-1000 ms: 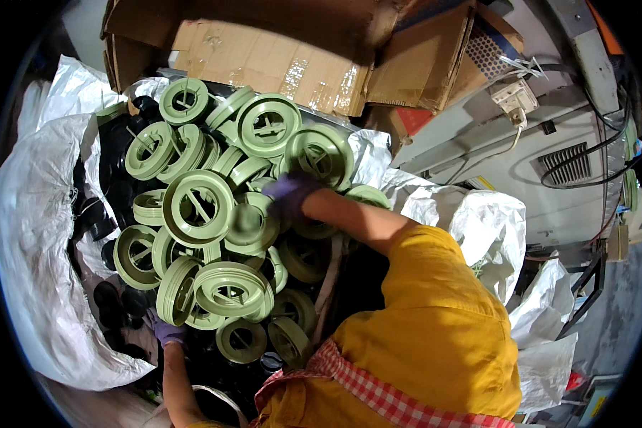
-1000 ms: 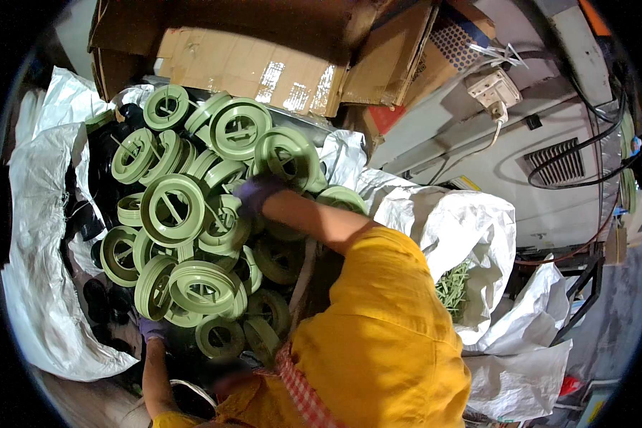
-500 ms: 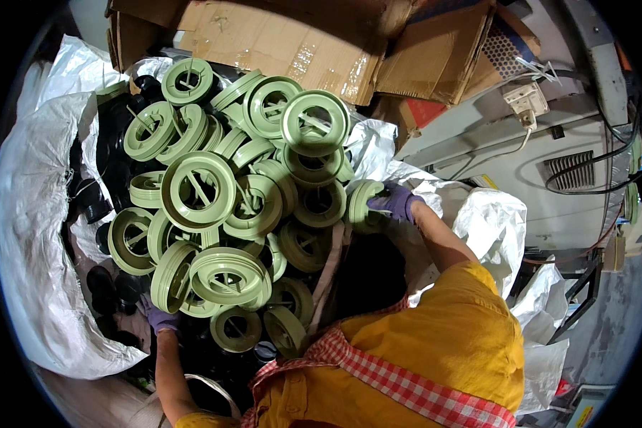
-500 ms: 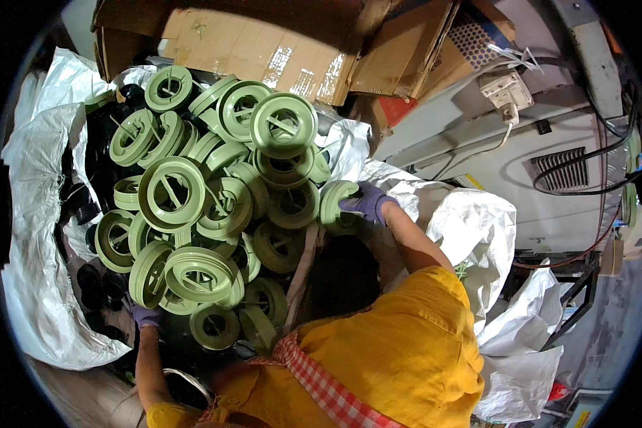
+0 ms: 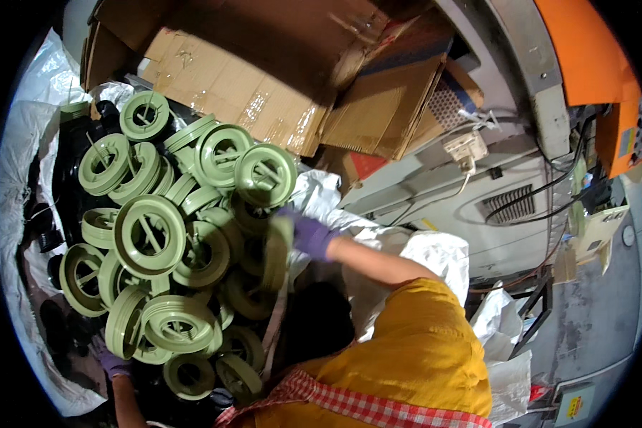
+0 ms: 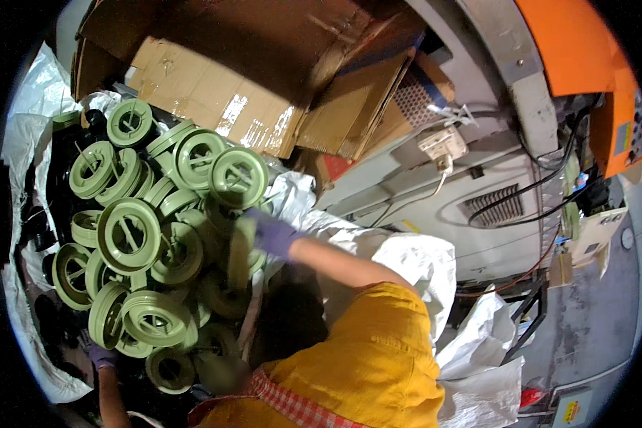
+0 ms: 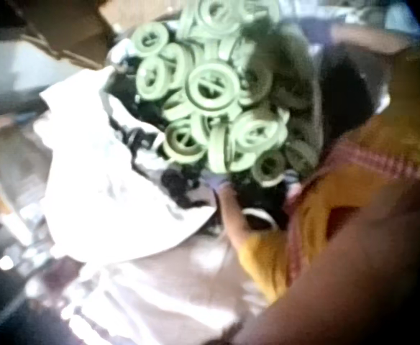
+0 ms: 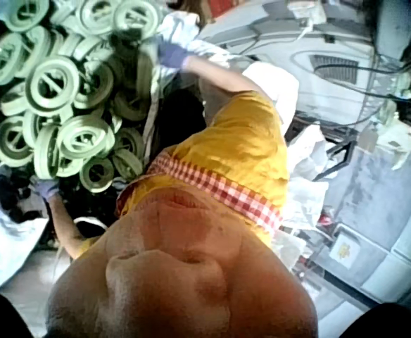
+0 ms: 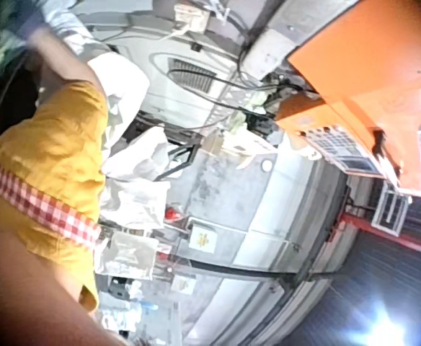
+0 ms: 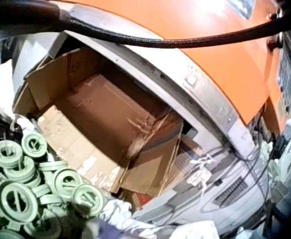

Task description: The person sits on the floor and assembles green plastic rings with black plastic caps. They pick up a green ring, insert a black cap into the center, and place the assembled unit into a white sack. The process is repeated continuously with parts from a large pile.

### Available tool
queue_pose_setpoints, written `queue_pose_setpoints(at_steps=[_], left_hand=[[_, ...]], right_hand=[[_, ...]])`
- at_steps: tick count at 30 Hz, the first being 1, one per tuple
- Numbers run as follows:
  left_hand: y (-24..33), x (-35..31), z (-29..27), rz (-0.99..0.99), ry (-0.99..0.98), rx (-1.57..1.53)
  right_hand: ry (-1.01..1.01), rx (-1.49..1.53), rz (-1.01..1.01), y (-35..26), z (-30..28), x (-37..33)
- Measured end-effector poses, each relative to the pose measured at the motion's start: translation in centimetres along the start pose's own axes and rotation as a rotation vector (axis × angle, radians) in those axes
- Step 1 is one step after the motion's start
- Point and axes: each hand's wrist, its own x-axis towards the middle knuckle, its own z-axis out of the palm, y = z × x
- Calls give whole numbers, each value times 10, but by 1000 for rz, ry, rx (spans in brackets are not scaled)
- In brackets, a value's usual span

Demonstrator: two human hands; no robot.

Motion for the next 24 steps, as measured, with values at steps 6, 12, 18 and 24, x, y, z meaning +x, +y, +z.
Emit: queue_pose_setpoints(at_steps=[6, 12, 18, 24], left_hand=[[3, -4, -12, 11, 54, -14], [0, 5, 6, 62, 321, 28], [5, -5, -1, 39, 140, 10], [15, -18, -38, 51, -48, 21]], right_hand=[[315, 341, -270, -37, 1, -14], [1306, 789, 280, 66, -11, 52], [1413, 905, 294, 38, -66, 65], [1587, 1037, -69, 31, -101, 82]])
